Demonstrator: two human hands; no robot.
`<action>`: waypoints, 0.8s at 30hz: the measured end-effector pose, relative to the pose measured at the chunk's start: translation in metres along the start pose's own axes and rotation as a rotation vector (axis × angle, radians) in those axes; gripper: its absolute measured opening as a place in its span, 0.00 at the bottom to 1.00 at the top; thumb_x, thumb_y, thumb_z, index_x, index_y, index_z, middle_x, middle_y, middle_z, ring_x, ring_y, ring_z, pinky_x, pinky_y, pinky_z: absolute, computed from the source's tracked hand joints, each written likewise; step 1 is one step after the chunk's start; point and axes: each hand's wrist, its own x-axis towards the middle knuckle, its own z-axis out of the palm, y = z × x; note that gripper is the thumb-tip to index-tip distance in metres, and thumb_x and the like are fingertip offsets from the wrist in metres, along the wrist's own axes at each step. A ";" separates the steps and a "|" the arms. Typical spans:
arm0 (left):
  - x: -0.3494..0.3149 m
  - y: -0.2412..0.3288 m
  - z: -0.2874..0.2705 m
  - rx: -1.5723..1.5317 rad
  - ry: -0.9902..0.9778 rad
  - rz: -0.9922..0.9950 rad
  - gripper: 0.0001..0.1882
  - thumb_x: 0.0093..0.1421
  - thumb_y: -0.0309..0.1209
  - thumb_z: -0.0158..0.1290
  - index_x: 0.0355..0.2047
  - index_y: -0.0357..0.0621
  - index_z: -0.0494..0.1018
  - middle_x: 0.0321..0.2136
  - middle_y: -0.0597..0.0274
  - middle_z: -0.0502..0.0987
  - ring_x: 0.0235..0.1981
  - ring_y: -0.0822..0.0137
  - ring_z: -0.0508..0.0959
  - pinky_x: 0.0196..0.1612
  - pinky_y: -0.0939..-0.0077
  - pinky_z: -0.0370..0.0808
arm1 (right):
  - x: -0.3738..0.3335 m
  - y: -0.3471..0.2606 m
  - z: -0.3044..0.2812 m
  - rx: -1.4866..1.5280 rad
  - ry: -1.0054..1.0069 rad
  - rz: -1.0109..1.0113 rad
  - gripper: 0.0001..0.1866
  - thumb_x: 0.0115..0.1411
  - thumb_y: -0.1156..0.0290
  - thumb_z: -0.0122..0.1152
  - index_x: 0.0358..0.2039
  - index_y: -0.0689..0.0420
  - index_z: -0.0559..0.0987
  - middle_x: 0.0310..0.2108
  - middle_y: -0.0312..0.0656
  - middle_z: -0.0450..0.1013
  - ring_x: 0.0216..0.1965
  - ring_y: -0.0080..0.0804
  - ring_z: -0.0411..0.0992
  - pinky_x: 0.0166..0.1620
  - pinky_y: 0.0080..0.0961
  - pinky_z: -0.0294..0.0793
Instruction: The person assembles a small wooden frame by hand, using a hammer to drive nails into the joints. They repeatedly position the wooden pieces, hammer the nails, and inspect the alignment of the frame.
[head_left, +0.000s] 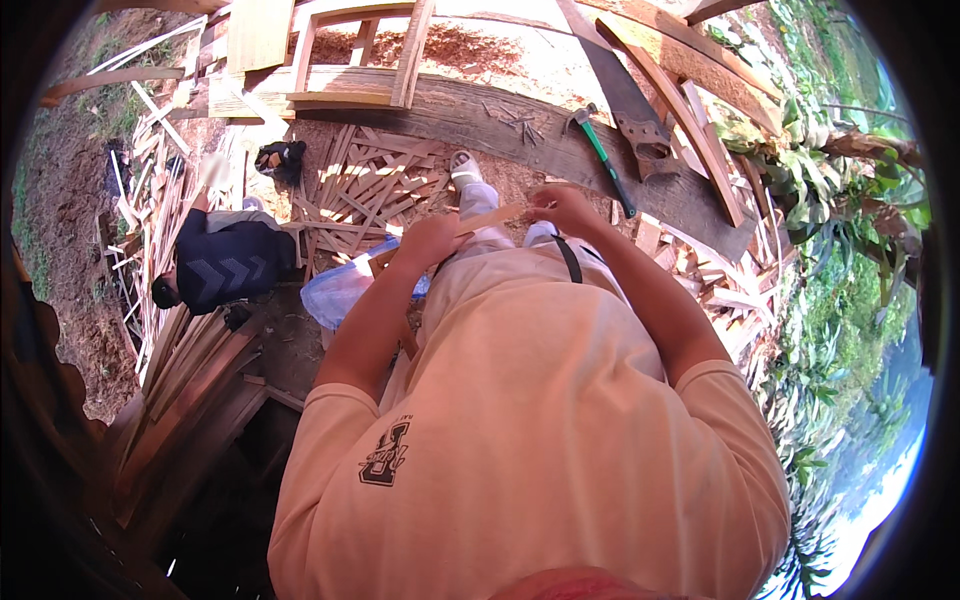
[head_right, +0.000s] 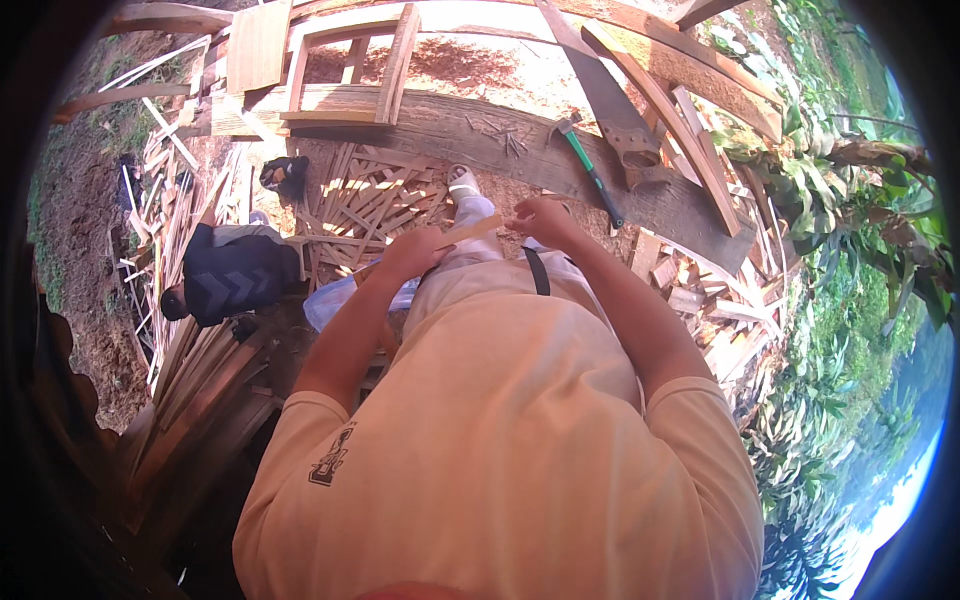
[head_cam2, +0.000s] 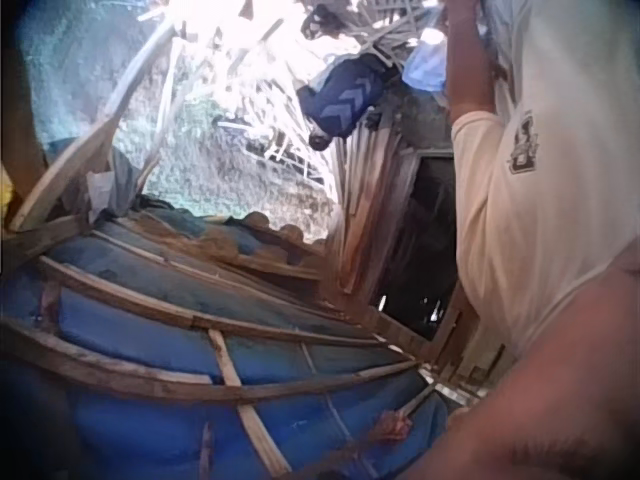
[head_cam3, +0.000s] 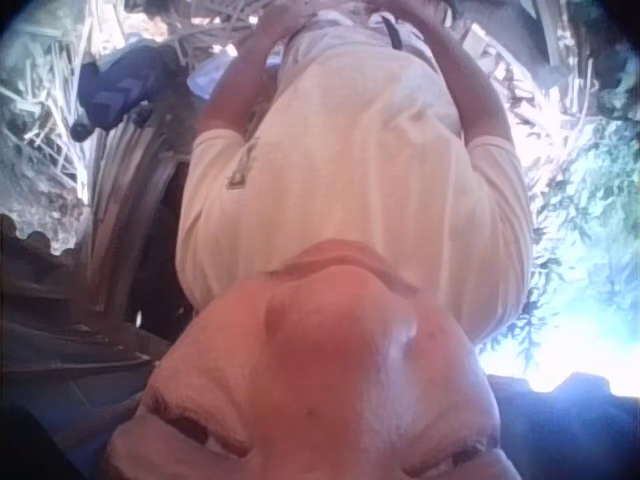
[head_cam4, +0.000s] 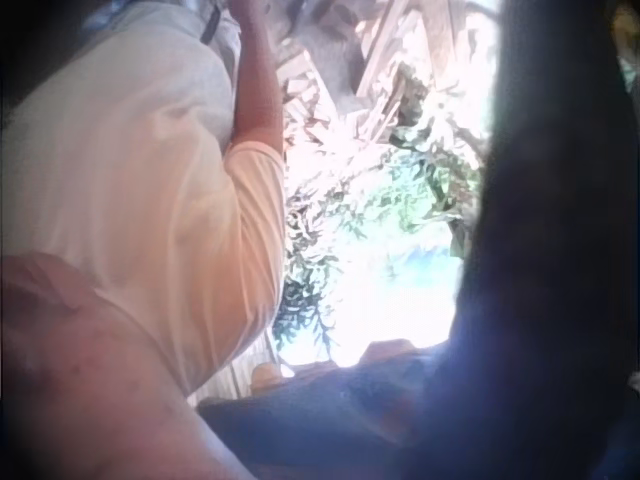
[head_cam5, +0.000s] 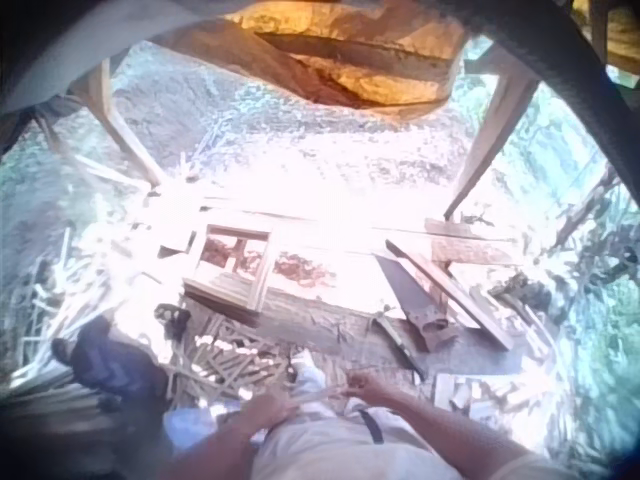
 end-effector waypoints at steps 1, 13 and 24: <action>0.005 -0.009 0.000 -0.041 0.000 -0.045 0.22 0.67 0.49 0.59 0.36 0.39 0.76 0.33 0.41 0.83 0.38 0.39 0.83 0.41 0.43 0.78 | 0.004 0.004 -0.009 -0.013 0.064 0.046 0.24 0.60 0.55 0.76 0.48 0.62 0.86 0.42 0.50 0.85 0.46 0.43 0.83 0.50 0.39 0.79; 0.078 -0.091 -0.035 -0.289 0.194 -0.082 0.27 0.68 0.52 0.60 0.38 0.35 0.80 0.29 0.38 0.82 0.36 0.35 0.82 0.39 0.44 0.78 | -0.027 0.101 -0.058 -0.083 0.729 0.342 0.11 0.66 0.69 0.66 0.41 0.64 0.86 0.29 0.43 0.84 0.28 0.28 0.83 0.35 0.28 0.81; 0.093 -0.088 -0.038 -0.153 0.065 -0.134 0.25 0.68 0.54 0.58 0.47 0.43 0.81 0.36 0.46 0.84 0.40 0.41 0.83 0.43 0.49 0.78 | 0.039 0.039 -0.013 -0.371 0.694 0.658 0.19 0.61 0.57 0.64 0.35 0.62 0.88 0.36 0.58 0.83 0.43 0.57 0.83 0.50 0.49 0.81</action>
